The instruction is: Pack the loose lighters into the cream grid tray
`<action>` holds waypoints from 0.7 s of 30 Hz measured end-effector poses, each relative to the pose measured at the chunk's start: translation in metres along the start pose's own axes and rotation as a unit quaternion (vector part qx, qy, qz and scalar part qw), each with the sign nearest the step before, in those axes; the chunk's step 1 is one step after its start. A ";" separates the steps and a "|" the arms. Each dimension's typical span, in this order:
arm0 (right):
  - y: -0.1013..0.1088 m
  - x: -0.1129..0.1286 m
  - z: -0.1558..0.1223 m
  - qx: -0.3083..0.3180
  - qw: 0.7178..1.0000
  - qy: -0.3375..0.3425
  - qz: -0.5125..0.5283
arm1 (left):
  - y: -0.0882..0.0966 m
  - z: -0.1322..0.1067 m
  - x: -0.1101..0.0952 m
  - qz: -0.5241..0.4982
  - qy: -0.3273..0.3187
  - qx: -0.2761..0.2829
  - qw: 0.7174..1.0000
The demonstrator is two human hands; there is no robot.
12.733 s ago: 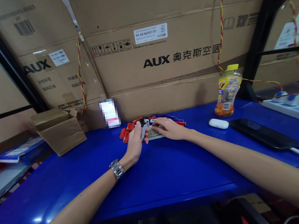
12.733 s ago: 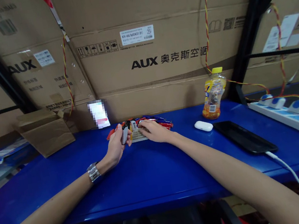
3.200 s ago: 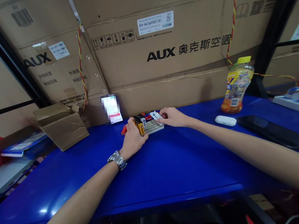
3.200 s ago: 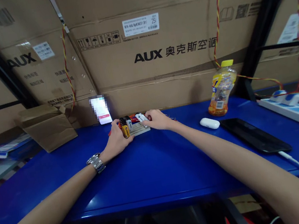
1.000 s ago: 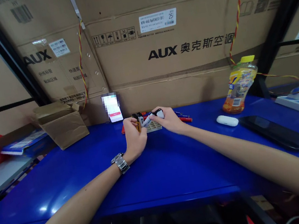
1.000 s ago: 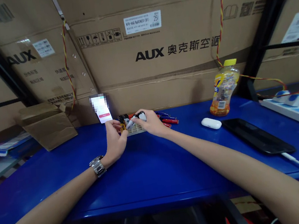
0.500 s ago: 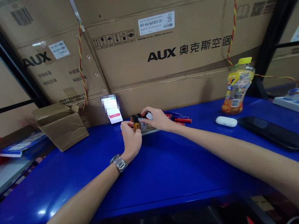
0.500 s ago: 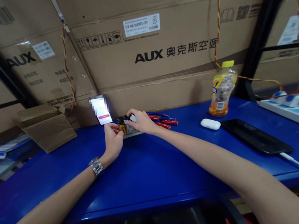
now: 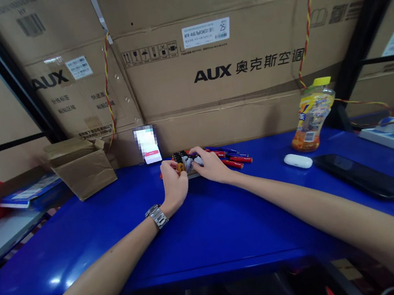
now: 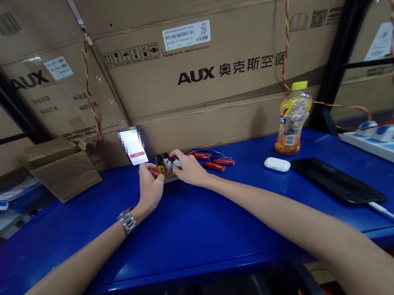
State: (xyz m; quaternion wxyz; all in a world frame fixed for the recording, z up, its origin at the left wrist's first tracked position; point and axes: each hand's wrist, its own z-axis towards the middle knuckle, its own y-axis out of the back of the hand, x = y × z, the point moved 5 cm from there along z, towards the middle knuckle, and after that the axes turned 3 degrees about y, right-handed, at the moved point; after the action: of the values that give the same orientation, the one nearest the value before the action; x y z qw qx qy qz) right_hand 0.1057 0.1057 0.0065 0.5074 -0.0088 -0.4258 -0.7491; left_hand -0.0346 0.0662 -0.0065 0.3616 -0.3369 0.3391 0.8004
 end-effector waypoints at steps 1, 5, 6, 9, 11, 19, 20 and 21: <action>0.000 0.000 0.000 -0.012 1.000 -0.004 0.005 | 0.000 0.000 0.000 -0.001 -0.005 0.001 1.000; 0.002 0.002 0.002 -0.029 1.000 0.008 0.009 | -0.001 0.000 0.001 -0.001 -0.009 0.002 1.000; 0.003 0.003 0.003 -0.027 1.000 0.011 0.009 | -0.001 0.000 0.000 -0.001 -0.010 0.001 1.000; 0.005 0.006 0.006 -0.001 0.999 0.026 0.021 | 0.000 -0.001 -0.001 0.000 -0.017 0.002 1.000; 0.005 0.009 0.009 0.030 0.998 0.039 0.029 | -0.001 -0.001 -0.002 0.003 -0.019 0.005 1.000; 0.003 0.015 0.003 0.067 0.996 0.029 0.053 | 0.002 -0.004 -0.011 0.003 -0.043 0.000 0.999; 0.004 0.015 0.000 0.054 0.996 0.014 0.064 | 0.003 -0.005 -0.014 0.001 -0.049 0.001 0.999; 0.005 0.014 -0.003 0.043 0.996 0.000 0.077 | 0.003 -0.006 -0.017 -0.004 -0.055 0.007 0.998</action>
State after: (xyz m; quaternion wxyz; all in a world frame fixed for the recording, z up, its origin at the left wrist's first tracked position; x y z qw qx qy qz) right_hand 0.1040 0.0922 0.0144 0.5633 -0.0190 -0.4559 -0.6889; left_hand -0.0263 0.0540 0.0041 0.3851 -0.2910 0.3228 0.8141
